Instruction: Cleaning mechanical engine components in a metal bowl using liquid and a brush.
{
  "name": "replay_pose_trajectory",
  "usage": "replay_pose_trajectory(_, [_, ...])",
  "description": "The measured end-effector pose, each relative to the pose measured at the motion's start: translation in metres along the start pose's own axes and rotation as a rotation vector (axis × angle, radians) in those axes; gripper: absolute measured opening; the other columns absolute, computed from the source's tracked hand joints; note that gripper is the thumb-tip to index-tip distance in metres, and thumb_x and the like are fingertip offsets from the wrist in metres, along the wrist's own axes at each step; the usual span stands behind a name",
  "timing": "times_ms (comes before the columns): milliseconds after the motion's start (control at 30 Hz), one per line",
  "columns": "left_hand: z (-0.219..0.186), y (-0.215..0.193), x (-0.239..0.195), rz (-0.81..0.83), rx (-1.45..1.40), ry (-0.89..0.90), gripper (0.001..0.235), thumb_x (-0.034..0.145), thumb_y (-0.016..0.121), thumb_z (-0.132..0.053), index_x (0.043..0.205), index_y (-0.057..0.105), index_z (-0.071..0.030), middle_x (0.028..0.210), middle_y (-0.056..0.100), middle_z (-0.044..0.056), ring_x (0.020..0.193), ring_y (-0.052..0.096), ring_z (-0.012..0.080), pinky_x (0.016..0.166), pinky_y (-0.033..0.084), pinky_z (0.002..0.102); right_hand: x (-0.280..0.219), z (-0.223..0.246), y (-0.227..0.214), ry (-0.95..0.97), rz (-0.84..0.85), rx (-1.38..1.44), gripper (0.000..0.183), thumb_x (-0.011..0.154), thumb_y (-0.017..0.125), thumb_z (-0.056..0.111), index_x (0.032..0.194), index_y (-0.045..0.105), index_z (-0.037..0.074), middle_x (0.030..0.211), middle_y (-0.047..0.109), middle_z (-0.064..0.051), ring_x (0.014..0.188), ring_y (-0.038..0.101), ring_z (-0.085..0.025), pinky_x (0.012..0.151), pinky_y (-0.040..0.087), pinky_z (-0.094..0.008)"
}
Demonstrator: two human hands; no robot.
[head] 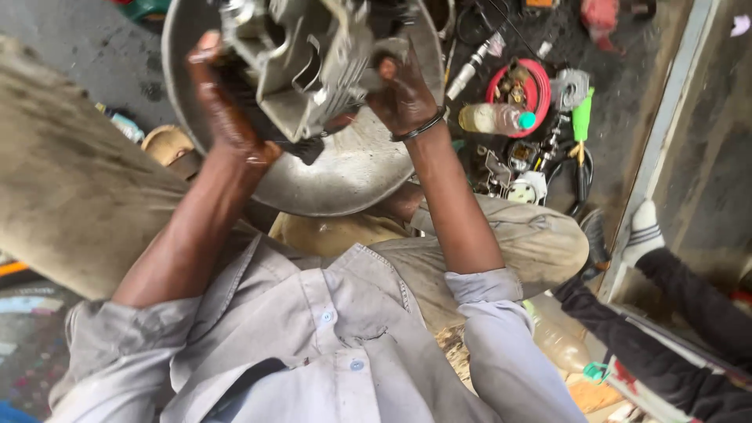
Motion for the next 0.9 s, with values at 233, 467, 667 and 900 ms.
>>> replay_pose_trajectory(233, [0.019,0.040,-0.004,0.054,-0.171,-0.168,0.096,0.078,0.067,-0.073,0.146,0.044,-0.008,0.146,0.048,0.022,0.129,0.061,0.0395,0.099,0.062,0.062,-0.033,0.001,-0.068,0.086,0.140,0.047,0.020,0.100,0.066,0.023,0.108,0.072,0.007,0.107,0.074,-0.010,0.090,0.073,-0.019,0.077,0.061,-0.036])
replay_pose_trajectory(467, [0.038,0.068,-0.002,0.189,-0.384,-0.507,0.100,0.077,0.060,-0.081,0.145,0.050,-0.008,0.137,0.059,0.024,0.121,0.063,0.0423,0.095,0.057,0.070,-0.030,0.032,-0.045,-0.050,-0.308,0.108,0.024,0.083,0.069,0.030,0.099,0.075,0.013,0.108,0.075,-0.006,0.102,0.074,-0.025,0.091,0.067,-0.045])
replay_pose_trajectory(667, [0.056,0.043,0.014,-0.004,-0.268,-0.493,0.106,0.090,0.053,-0.085,0.153,0.050,0.000,0.130,0.057,0.029,0.112,0.064,0.0412,0.093,0.055,0.059,-0.026,0.038,-0.023,-0.083,-0.290,0.031,0.020,0.091,0.068,0.024,0.106,0.073,0.013,0.115,0.075,-0.009,0.100,0.075,-0.026,0.051,0.059,-0.033])
replay_pose_trajectory(900, [0.047,0.016,0.011,-0.210,0.315,-0.615,0.114,0.074,0.026,-0.092,0.162,0.023,-0.020,0.133,0.051,0.037,0.116,0.068,0.0479,0.088,0.062,0.055,-0.028,0.099,-0.005,-0.105,-0.325,-0.144,0.021,0.094,0.068,0.019,0.112,0.069,0.008,0.108,0.074,-0.011,0.094,0.074,-0.027,0.062,0.062,-0.039])
Point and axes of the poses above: each hand's wrist, its own x-axis towards the middle knuckle, its own y-axis out of the palm, z = x × y, the point moved 6 cm from there along x, towards the middle knuckle
